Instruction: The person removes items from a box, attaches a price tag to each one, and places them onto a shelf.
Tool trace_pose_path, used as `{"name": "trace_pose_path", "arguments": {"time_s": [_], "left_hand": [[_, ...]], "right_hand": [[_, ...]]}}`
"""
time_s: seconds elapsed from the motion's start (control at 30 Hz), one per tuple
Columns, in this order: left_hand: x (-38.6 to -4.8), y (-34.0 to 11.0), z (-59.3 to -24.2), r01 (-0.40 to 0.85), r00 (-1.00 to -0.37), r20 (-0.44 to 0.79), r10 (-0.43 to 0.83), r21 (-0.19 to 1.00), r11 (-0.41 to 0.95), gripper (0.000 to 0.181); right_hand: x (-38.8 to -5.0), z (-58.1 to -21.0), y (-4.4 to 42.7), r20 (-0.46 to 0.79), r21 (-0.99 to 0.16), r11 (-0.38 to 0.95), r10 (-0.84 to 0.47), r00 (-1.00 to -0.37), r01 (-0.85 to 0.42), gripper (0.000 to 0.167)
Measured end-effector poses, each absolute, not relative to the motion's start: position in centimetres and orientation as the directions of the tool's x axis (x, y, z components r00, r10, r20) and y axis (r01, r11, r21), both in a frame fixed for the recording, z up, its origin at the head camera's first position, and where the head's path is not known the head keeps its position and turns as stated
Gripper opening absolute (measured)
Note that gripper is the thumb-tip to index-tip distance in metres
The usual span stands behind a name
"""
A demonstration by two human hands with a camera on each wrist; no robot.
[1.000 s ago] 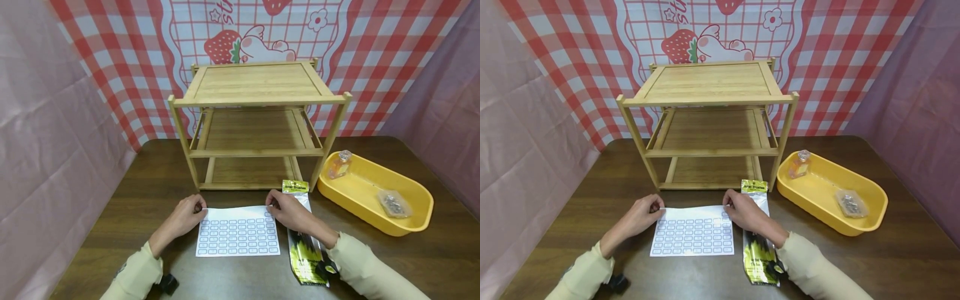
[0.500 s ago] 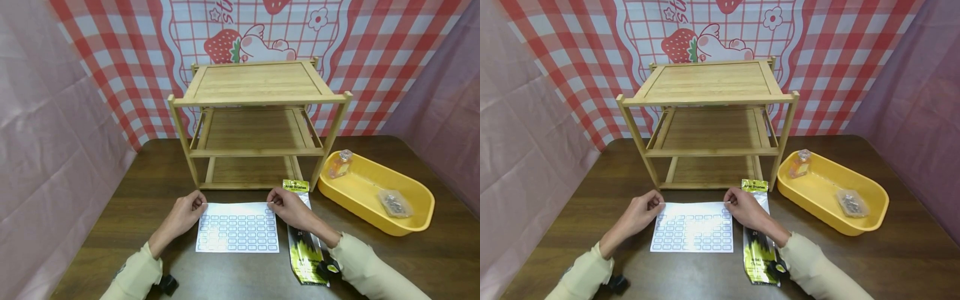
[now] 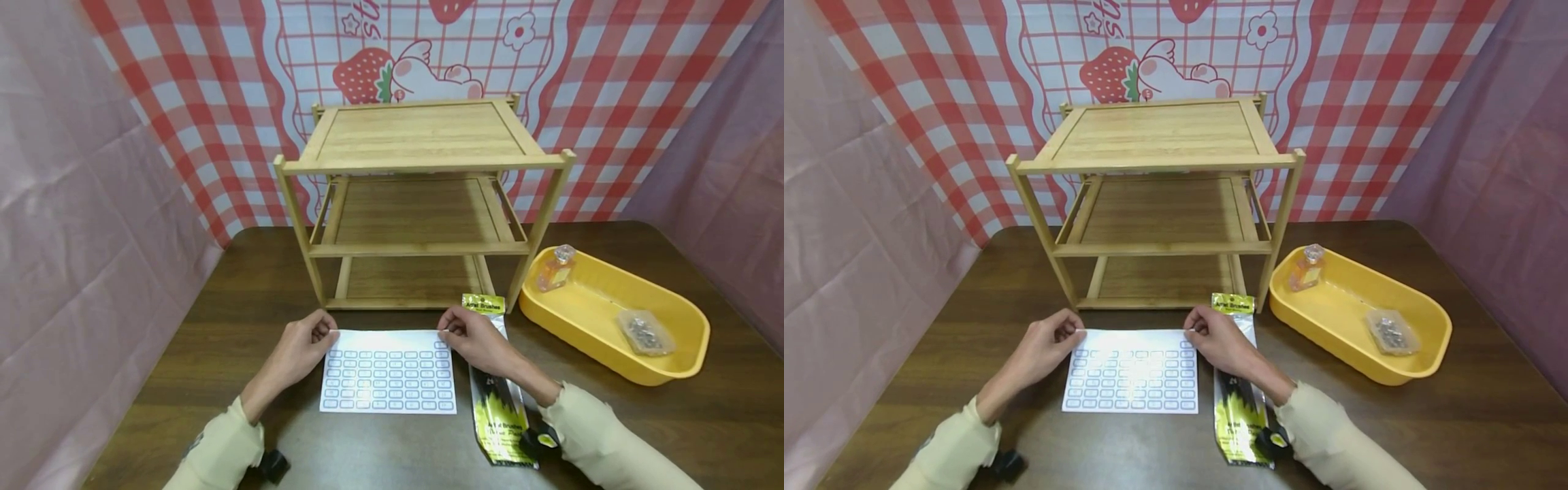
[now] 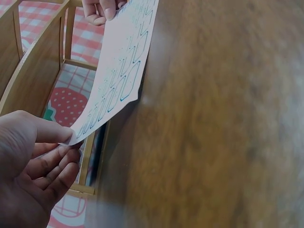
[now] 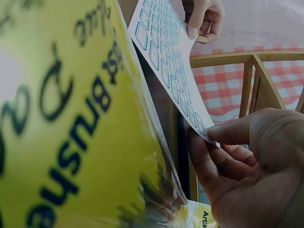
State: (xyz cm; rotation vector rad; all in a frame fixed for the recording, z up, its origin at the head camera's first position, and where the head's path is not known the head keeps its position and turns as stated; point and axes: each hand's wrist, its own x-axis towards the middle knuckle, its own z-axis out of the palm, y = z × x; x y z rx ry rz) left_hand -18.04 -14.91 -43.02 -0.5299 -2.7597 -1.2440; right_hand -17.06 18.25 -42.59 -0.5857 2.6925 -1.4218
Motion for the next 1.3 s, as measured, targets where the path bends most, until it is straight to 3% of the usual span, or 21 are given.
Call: {"name": "trace_pose_path", "arguments": {"time_s": [1.3], "left_hand": [[-17.5, -15.4, -40.8, 0.335, -0.938, 0.231, 0.258, 0.791, 0.512, 0.006]], "right_hand": [[-16.1, -41.3, 19.3, 0.169, -0.900, 0.338, -0.315, -0.934, -0.276, 0.004]]}}
